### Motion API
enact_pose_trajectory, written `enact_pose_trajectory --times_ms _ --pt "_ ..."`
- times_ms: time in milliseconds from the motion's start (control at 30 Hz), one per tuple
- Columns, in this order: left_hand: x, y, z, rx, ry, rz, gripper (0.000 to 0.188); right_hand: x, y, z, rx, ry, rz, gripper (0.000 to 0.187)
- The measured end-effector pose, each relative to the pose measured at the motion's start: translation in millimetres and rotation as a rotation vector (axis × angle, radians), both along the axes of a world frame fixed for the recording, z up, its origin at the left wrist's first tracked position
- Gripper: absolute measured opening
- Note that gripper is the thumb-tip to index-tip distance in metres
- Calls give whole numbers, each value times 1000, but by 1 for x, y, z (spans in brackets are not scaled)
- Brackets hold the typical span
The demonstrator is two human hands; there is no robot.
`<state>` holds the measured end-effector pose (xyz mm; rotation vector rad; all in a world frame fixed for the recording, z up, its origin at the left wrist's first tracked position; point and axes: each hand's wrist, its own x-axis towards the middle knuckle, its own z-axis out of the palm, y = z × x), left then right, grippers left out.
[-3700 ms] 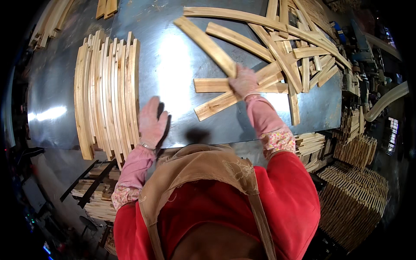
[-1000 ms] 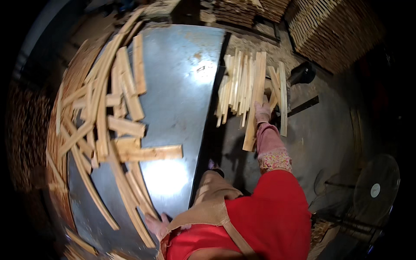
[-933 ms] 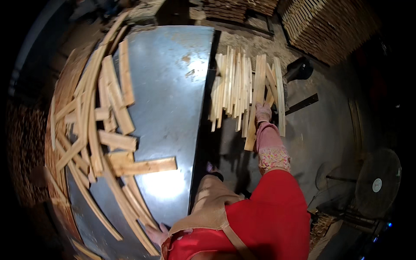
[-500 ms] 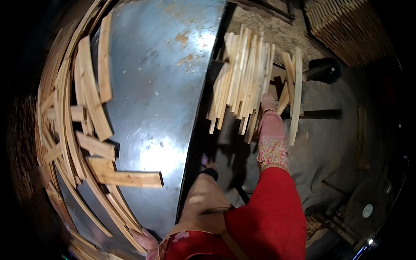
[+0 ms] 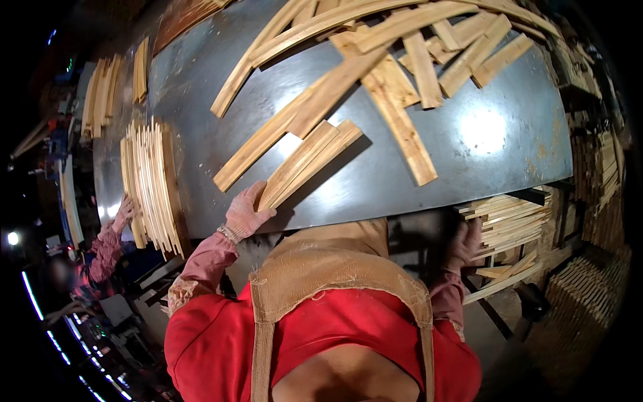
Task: The person arranges and stacks thin wooden planks on a metal table, picking them up from a pile and aligning them into neat rows. Another person in a blue apron is visible nearby, also handling the wood.
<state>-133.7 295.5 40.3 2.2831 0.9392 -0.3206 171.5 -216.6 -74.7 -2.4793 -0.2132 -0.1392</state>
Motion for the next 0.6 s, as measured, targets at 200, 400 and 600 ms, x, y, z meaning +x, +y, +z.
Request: enact_pose_trajectory --times_ms 200,400,600 --pt "-56 113 34 -1001 -458 422 64 -121 339 56 674 1075 647 59" --pt "-45 233 -20 -1009 -636 920 34 -228 583 88 670 1397 758 56" --pt "-88 283 -50 -1303 -808 1099 46 -231 620 82 762 1320 676 53"
